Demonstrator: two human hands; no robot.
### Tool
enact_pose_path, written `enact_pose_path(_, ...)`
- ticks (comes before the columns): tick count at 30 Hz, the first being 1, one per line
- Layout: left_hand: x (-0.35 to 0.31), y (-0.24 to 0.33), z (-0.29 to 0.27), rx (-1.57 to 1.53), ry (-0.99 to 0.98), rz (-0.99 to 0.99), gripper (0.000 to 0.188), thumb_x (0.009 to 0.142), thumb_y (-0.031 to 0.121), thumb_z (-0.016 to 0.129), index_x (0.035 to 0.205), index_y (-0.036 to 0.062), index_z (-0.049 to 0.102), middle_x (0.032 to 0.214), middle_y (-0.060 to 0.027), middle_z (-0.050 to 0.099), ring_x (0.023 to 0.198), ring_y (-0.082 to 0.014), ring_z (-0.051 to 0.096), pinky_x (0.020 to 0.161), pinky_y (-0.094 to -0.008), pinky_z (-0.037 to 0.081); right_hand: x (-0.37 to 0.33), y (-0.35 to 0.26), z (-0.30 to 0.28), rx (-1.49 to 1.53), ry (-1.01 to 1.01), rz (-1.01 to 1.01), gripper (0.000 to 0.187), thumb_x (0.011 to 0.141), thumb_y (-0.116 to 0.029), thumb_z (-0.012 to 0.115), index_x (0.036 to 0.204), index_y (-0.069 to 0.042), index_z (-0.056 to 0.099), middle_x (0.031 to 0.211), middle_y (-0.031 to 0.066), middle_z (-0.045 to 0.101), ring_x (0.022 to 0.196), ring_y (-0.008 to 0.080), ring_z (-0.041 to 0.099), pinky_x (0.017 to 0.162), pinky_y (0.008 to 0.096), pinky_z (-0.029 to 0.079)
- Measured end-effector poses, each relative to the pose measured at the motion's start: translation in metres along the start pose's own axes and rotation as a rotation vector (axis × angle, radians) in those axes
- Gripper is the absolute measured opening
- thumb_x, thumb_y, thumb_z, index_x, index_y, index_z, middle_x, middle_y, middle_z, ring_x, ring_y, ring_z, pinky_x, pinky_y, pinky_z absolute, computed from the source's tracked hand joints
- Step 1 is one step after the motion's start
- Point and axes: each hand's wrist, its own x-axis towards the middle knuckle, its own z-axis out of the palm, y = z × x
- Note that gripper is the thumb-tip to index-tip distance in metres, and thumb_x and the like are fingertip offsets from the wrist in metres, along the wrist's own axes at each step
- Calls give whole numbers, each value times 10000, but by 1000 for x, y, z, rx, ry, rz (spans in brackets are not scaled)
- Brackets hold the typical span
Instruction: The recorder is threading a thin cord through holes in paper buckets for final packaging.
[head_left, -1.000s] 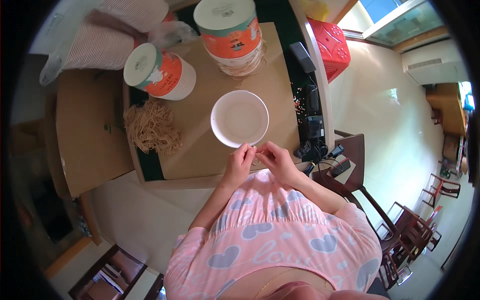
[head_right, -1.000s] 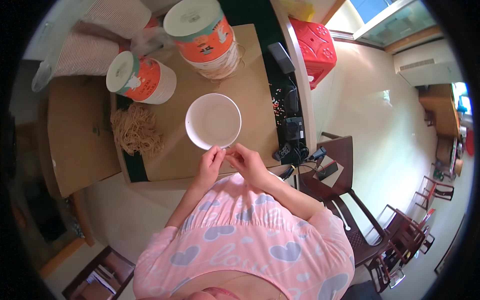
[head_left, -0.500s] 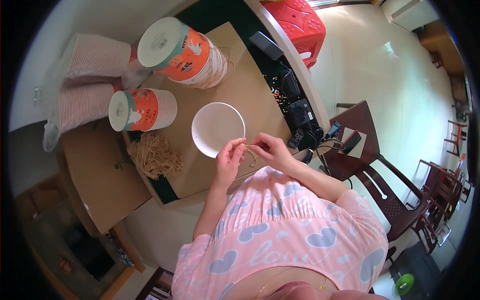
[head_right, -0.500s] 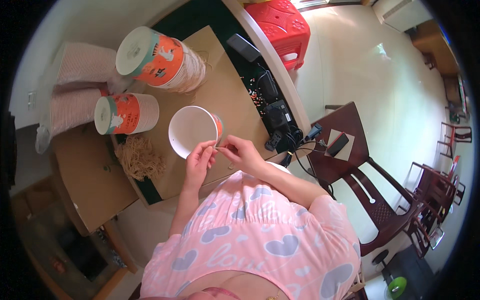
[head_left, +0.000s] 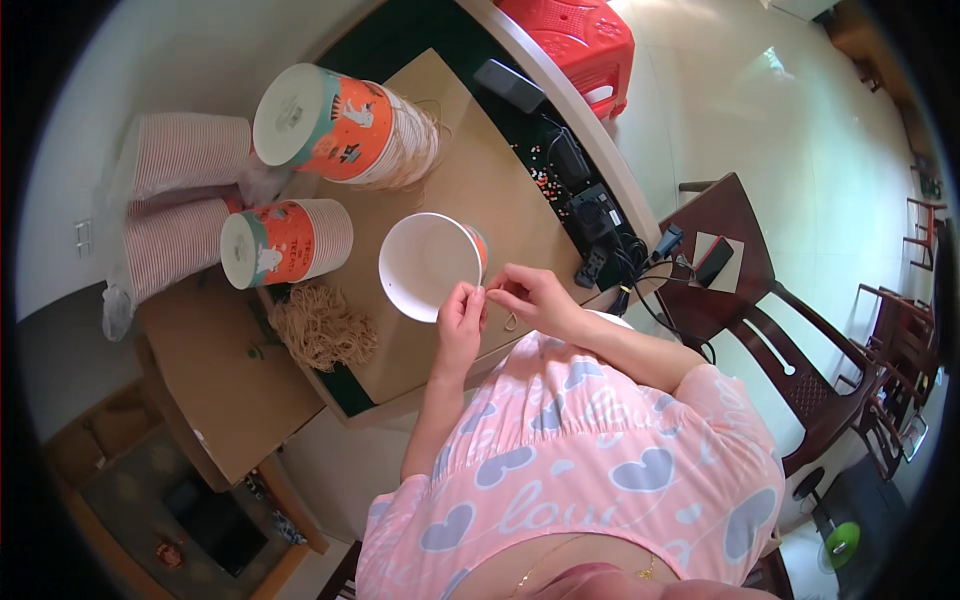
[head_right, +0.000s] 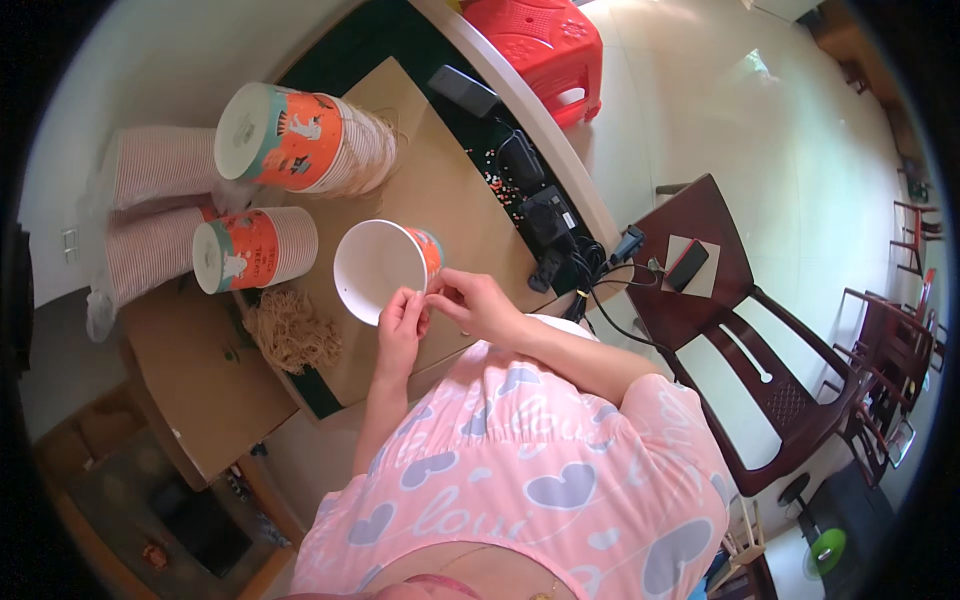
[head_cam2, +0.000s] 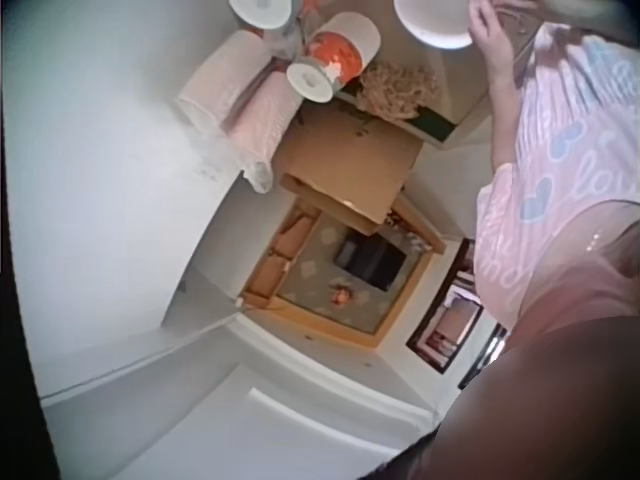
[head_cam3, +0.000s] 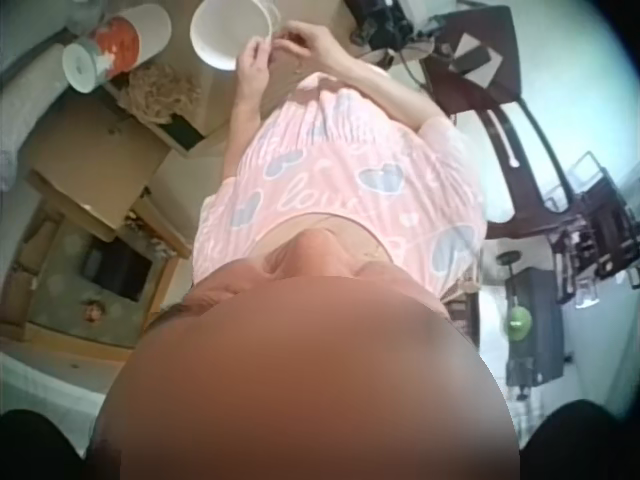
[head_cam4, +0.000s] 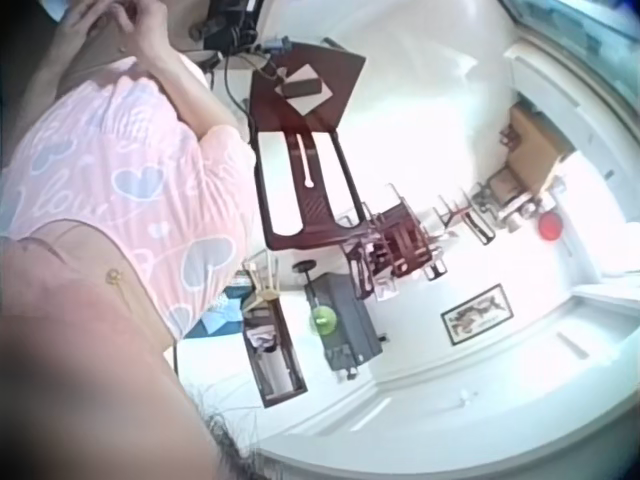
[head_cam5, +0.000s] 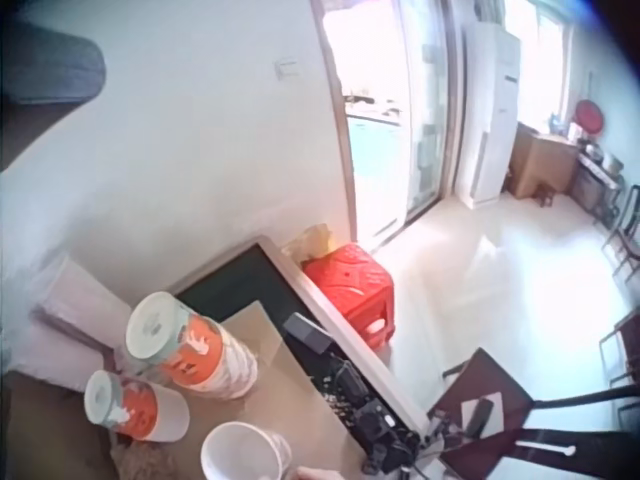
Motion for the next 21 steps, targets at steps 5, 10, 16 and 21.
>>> enact_pose_path(5,-3,-2,-4,9,-64,-23,179,985,152,464,820,88,492,673,41,470,542,-20,399,454,-167,291,2,13,-1,87,-44,26,99,887,-97,635,907,-2,615,681,-17,563,626,39,500,557,204,410)
enact_pose_path(10,-3,-4,-1,55,-90,-47,149,984,145,465,851,84,493,684,39,473,544,-21,407,454,-162,287,-1,19,-7,109,-69,41,86,877,-82,639,903,-2,620,685,-12,568,628,39,508,562,204,420)
enact_pose_path(16,-7,-1,4,81,-87,-97,144,980,131,468,852,67,486,654,35,450,551,-24,407,476,-184,316,-4,26,-9,78,-72,47,73,861,-63,645,901,-5,625,680,-12,563,629,39,509,562,205,425)
enact_pose_path(21,-11,0,3,67,-46,-85,146,980,135,466,856,66,497,656,34,464,544,-26,409,474,-187,325,-3,24,-4,67,-77,53,76,863,-64,640,905,-2,625,680,-14,562,633,37,507,567,203,426)
